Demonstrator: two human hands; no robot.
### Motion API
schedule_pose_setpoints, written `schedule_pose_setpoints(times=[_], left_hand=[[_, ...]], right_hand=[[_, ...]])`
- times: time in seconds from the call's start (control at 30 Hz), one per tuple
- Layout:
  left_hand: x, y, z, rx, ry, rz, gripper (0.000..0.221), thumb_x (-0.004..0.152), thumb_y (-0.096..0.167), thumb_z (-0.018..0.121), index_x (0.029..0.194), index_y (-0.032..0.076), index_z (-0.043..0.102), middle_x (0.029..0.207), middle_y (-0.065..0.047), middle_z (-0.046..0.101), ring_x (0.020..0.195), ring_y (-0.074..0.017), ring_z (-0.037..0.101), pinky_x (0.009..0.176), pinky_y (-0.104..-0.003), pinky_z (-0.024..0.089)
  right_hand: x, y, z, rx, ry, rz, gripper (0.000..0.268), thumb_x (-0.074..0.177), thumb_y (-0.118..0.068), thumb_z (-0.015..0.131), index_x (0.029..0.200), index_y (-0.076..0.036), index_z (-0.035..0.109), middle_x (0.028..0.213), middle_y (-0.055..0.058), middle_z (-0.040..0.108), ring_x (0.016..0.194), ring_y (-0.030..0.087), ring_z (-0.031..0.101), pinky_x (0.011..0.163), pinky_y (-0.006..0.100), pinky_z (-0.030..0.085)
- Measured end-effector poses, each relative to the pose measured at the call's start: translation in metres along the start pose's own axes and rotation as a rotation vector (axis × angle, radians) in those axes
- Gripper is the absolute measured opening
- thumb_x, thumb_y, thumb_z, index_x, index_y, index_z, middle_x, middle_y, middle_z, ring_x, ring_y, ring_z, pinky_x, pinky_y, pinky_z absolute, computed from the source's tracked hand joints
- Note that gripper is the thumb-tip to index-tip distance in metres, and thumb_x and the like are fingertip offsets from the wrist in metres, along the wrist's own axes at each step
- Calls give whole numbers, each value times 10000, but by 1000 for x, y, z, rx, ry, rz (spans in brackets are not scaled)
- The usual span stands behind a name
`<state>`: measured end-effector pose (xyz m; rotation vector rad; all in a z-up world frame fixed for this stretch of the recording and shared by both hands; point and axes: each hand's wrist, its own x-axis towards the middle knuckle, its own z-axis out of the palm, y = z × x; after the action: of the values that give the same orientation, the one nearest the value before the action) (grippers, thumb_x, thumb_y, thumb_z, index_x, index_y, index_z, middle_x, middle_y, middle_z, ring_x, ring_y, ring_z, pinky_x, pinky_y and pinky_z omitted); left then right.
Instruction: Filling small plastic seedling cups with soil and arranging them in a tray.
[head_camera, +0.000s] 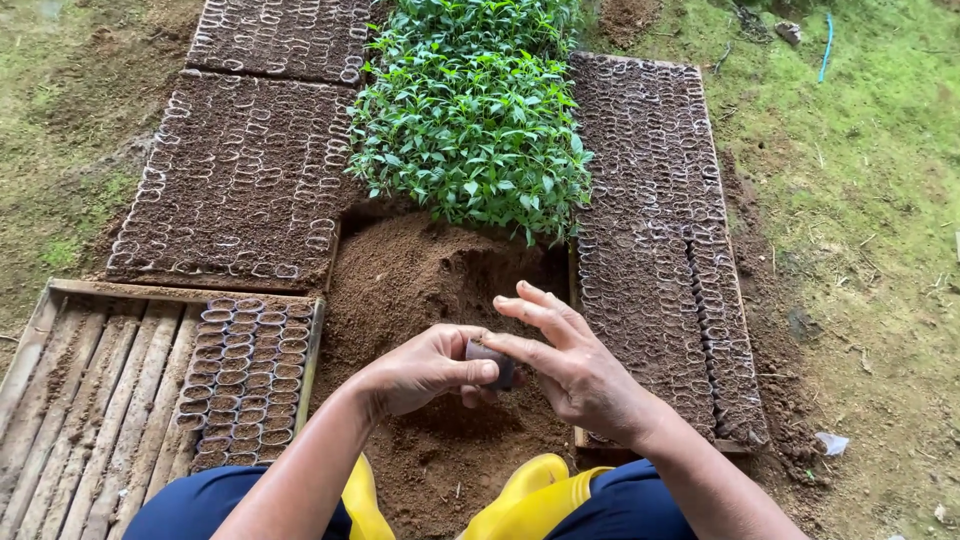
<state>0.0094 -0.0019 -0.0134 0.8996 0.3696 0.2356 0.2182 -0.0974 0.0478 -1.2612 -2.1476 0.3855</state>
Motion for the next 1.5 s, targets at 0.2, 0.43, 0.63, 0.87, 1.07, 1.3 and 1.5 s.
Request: schedule_pose_setpoints(times=[0.2, 0.43, 0.63, 0.87, 1.07, 1.3, 1.5], left_hand=[[-6, 17, 2, 232, -101, -36, 450, 835, 390, 783, 1113, 61, 656, 740, 39, 654, 652, -27, 534, 590, -188, 375], [-10, 18, 9, 215, -49, 30, 256, 884, 323, 765, 864, 121, 609, 728, 17, 585, 658, -80, 522, 600, -232, 410], [-13, 20, 14, 246, 26, 64, 183, 941, 265, 721, 943, 84, 696, 809, 24, 621, 698, -71, 497, 647, -224, 405], [-4, 23, 20, 311, -58, 41, 303, 903, 242, 749, 1176, 110, 724, 677, 125, 457, 612, -20, 347, 561, -203, 266], [-5, 27, 19, 287, 18, -7, 345, 882, 300, 748, 1130, 65, 701, 919, -7, 689, 791, -84, 593, 745, -222, 491], [-10, 24, 18, 307, 27, -1, 293, 906, 320, 732, 1075, 84, 691, 874, 21, 640, 753, -70, 548, 699, -216, 468], [-10, 28, 18, 335, -29, 89, 285, 921, 320, 728, 1070, 82, 677, 888, 36, 629, 769, -56, 539, 713, -221, 476]], right_hand=[[-1, 0, -7, 89, -115, -66, 717, 810, 170, 489, 1445, -157, 549, 1592, 158, 403, 1550, 406, 281, 1265, 546, 290], [-4, -3, 2, 164, -120, -50, 741, 847, 168, 398, 1525, -128, 439, 1609, 161, 379, 1567, 422, 228, 1274, 574, 264], [-9, 12, 18, 132, -92, -65, 724, 879, 155, 414, 1537, -145, 429, 1606, 123, 416, 1576, 414, 199, 1282, 557, 255], [-3, 14, 0, 250, -221, 23, 889, 727, 192, 441, 1533, -185, 440, 1664, 115, 288, 1592, 402, 103, 1259, 632, 182], [0, 2, -3, 307, -221, 99, 840, 797, 194, 424, 1560, -154, 383, 1675, 103, 270, 1598, 366, 92, 1271, 587, 151], [-9, 11, 13, 277, -166, 18, 814, 796, 184, 397, 1551, -118, 391, 1667, 136, 288, 1592, 392, 115, 1281, 595, 169], [-9, 14, 13, 127, -183, -24, 833, 814, 178, 450, 1567, -169, 367, 1642, 135, 360, 1581, 384, 154, 1265, 540, 229]])
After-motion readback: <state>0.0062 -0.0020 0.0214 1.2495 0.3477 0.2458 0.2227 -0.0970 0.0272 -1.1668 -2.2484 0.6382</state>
